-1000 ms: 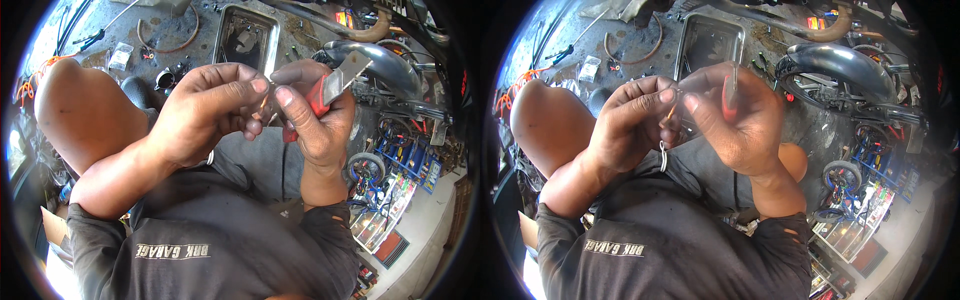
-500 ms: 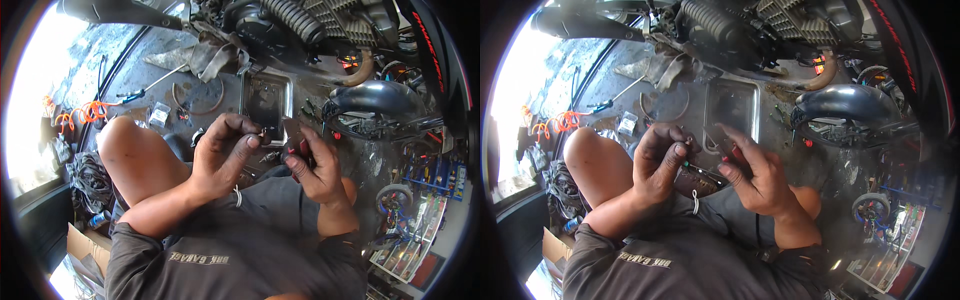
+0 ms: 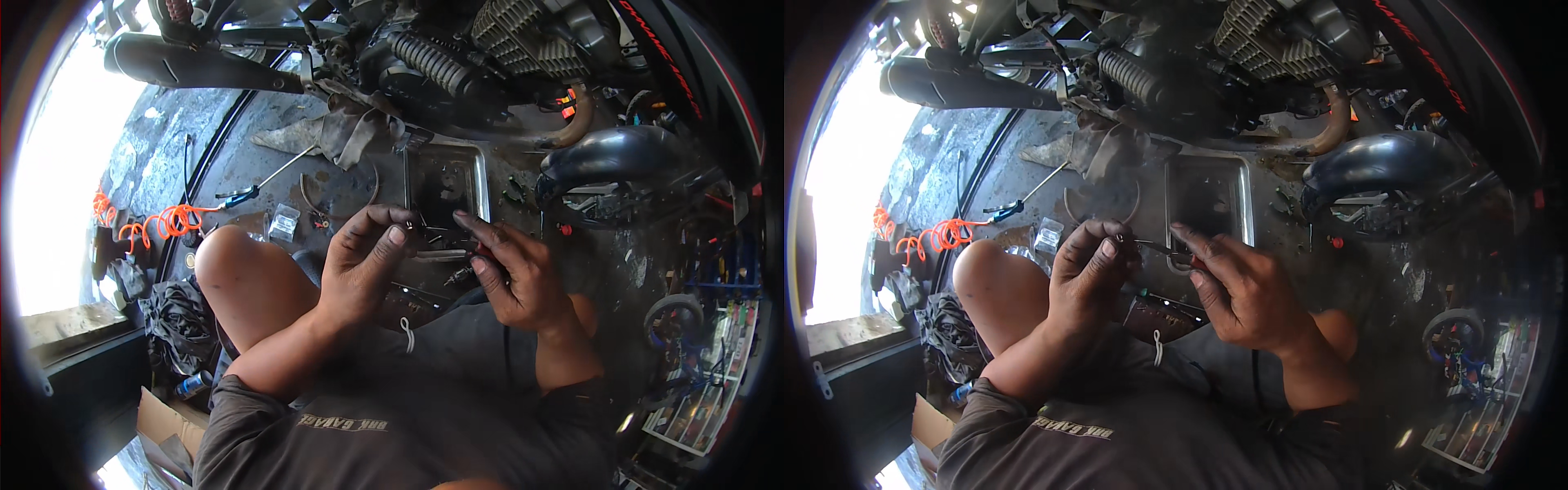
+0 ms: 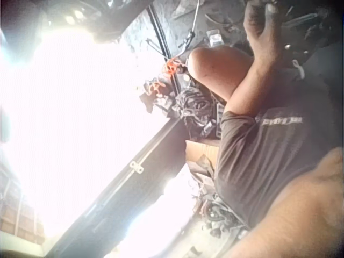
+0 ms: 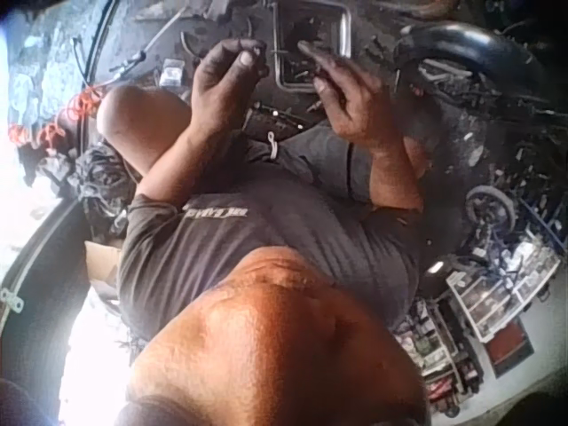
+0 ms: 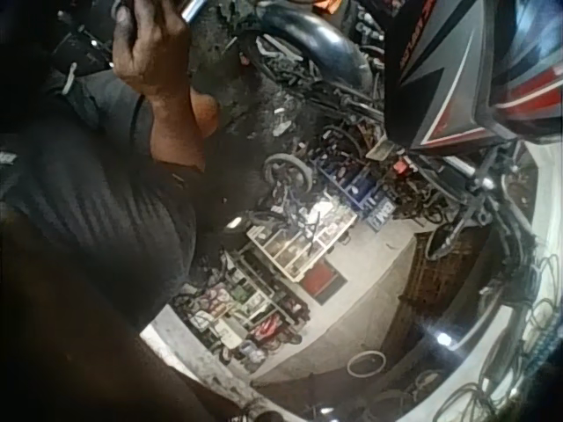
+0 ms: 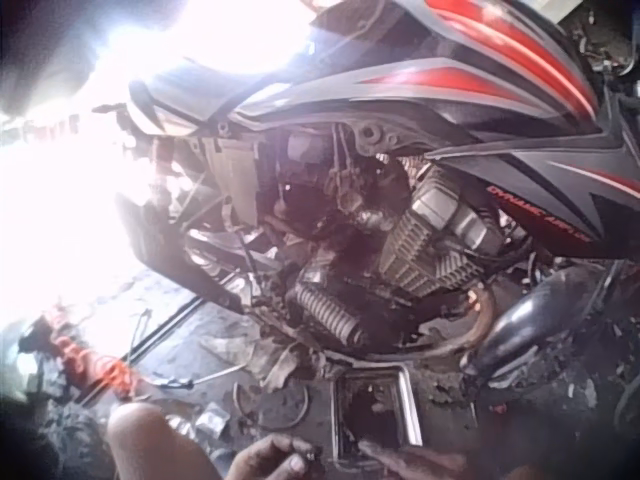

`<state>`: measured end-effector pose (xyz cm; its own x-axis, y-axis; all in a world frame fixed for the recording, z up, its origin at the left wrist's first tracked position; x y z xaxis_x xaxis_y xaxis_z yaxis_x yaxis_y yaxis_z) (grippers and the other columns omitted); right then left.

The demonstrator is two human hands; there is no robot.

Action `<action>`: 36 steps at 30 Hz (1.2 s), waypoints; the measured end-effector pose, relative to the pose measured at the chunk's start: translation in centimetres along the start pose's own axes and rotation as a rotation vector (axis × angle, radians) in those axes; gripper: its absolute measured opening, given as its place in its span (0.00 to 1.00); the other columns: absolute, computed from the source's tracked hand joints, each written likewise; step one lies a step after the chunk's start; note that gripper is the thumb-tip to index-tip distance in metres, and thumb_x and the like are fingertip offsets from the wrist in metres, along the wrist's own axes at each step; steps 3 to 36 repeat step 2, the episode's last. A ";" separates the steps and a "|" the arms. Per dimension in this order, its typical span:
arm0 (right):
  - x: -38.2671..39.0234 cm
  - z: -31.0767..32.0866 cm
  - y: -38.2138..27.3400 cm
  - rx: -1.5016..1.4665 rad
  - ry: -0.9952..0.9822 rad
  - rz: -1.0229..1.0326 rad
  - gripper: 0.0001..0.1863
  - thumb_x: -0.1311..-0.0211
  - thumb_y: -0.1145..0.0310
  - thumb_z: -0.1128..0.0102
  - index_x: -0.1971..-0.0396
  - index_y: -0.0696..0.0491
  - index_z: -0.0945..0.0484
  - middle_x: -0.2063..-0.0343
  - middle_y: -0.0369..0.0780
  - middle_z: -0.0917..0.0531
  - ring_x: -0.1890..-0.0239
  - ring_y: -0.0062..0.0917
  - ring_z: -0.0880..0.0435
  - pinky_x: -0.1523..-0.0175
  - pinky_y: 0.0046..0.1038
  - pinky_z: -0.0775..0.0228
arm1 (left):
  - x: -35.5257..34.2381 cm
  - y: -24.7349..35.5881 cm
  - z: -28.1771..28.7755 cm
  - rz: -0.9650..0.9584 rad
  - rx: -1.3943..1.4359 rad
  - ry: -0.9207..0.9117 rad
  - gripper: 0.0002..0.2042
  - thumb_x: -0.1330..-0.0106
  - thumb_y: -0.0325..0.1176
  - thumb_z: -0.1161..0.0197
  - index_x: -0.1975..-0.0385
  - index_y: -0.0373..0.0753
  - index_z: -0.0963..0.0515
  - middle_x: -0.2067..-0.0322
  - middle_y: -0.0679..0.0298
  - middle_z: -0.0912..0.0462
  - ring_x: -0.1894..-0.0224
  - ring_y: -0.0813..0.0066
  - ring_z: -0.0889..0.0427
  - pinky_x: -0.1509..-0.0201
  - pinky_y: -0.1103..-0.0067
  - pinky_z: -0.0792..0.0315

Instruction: The person assembles a motorcycle starter motor by hand, inserting internal components and wires into the housing, using a screwdriver to secure parts, and stripping a wire with a utility knife.

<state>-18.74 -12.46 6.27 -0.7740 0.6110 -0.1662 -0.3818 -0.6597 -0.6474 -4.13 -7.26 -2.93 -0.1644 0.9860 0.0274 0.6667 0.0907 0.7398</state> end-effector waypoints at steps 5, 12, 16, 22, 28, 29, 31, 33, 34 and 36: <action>0.3 -0.1 0.1 0.030 -0.024 -0.012 0.24 0.39 0.76 0.43 0.40 0.55 0.28 0.62 0.46 0.17 0.67 0.32 0.15 0.63 0.30 0.22 | 0.1 -0.1 0.1 0.019 -0.014 0.008 0.10 0.29 0.31 0.42 0.52 0.34 0.27 0.62 0.67 0.22 0.59 0.83 0.24 0.52 0.82 0.30; 0.3 -0.1 0.1 0.030 -0.024 -0.012 0.24 0.39 0.76 0.43 0.40 0.55 0.28 0.62 0.46 0.17 0.67 0.32 0.15 0.63 0.30 0.22 | 0.1 -0.1 0.1 0.019 -0.014 0.008 0.10 0.29 0.31 0.42 0.52 0.34 0.27 0.62 0.67 0.22 0.59 0.83 0.24 0.52 0.82 0.30; 0.3 -0.1 0.1 0.030 -0.024 -0.012 0.24 0.39 0.76 0.43 0.40 0.55 0.28 0.62 0.46 0.17 0.67 0.32 0.15 0.63 0.30 0.22 | 0.1 -0.1 0.1 0.019 -0.014 0.008 0.10 0.29 0.31 0.42 0.52 0.34 0.27 0.62 0.67 0.22 0.59 0.83 0.24 0.52 0.82 0.30; 0.3 -0.1 0.1 0.030 -0.024 -0.012 0.24 0.39 0.76 0.43 0.40 0.55 0.28 0.62 0.46 0.17 0.67 0.32 0.15 0.63 0.30 0.22 | 0.1 -0.1 0.1 0.019 -0.014 0.008 0.10 0.29 0.31 0.42 0.52 0.34 0.27 0.62 0.67 0.22 0.59 0.83 0.24 0.52 0.82 0.30; 0.3 -0.1 0.1 0.030 -0.024 -0.012 0.24 0.39 0.76 0.43 0.40 0.55 0.28 0.62 0.46 0.17 0.67 0.32 0.15 0.63 0.30 0.22 | 0.1 -0.1 0.1 0.019 -0.014 0.008 0.10 0.29 0.31 0.42 0.52 0.34 0.27 0.62 0.67 0.22 0.59 0.83 0.24 0.52 0.82 0.30; 0.3 -0.1 0.1 0.030 -0.024 -0.012 0.24 0.39 0.76 0.43 0.40 0.55 0.28 0.62 0.46 0.17 0.67 0.32 0.15 0.63 0.30 0.22 | 0.1 -0.1 0.1 0.019 -0.014 0.008 0.10 0.29 0.31 0.42 0.52 0.34 0.27 0.62 0.67 0.22 0.59 0.83 0.24 0.52 0.82 0.30; 0.3 -0.1 0.1 0.030 -0.024 -0.012 0.24 0.39 0.76 0.43 0.40 0.55 0.28 0.62 0.46 0.17 0.67 0.32 0.15 0.63 0.30 0.22 | 0.1 -0.1 0.1 0.019 -0.014 0.008 0.10 0.29 0.31 0.42 0.52 0.34 0.27 0.62 0.67 0.22 0.59 0.83 0.24 0.52 0.82 0.30; 0.3 -0.1 0.1 0.030 -0.024 -0.012 0.24 0.39 0.76 0.43 0.40 0.55 0.28 0.62 0.46 0.17 0.67 0.32 0.15 0.63 0.30 0.22 | 0.1 -0.1 0.1 0.019 -0.014 0.008 0.10 0.29 0.31 0.42 0.52 0.34 0.27 0.62 0.67 0.22 0.59 0.83 0.24 0.52 0.82 0.30; 0.3 -0.1 0.1 0.030 -0.024 -0.012 0.24 0.39 0.76 0.43 0.40 0.55 0.28 0.62 0.46 0.17 0.67 0.32 0.15 0.63 0.30 0.22 | 0.1 -0.1 0.1 0.019 -0.014 0.008 0.10 0.29 0.31 0.42 0.52 0.34 0.27 0.62 0.67 0.22 0.59 0.83 0.24 0.52 0.82 0.30; 0.3 -0.1 0.1 0.030 -0.024 -0.012 0.24 0.39 0.76 0.43 0.40 0.55 0.28 0.62 0.46 0.17 0.67 0.32 0.15 0.63 0.30 0.22 | 0.1 -0.1 0.1 0.019 -0.014 0.008 0.10 0.29 0.31 0.42 0.52 0.34 0.27 0.62 0.67 0.22 0.59 0.83 0.24 0.52 0.82 0.30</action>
Point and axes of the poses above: each hand's wrist, its own x-axis away from the middle knuckle, its own z-axis out of the back of the hand, y = z × x, the point moved 8 cm from there along -x, towards the middle knuckle
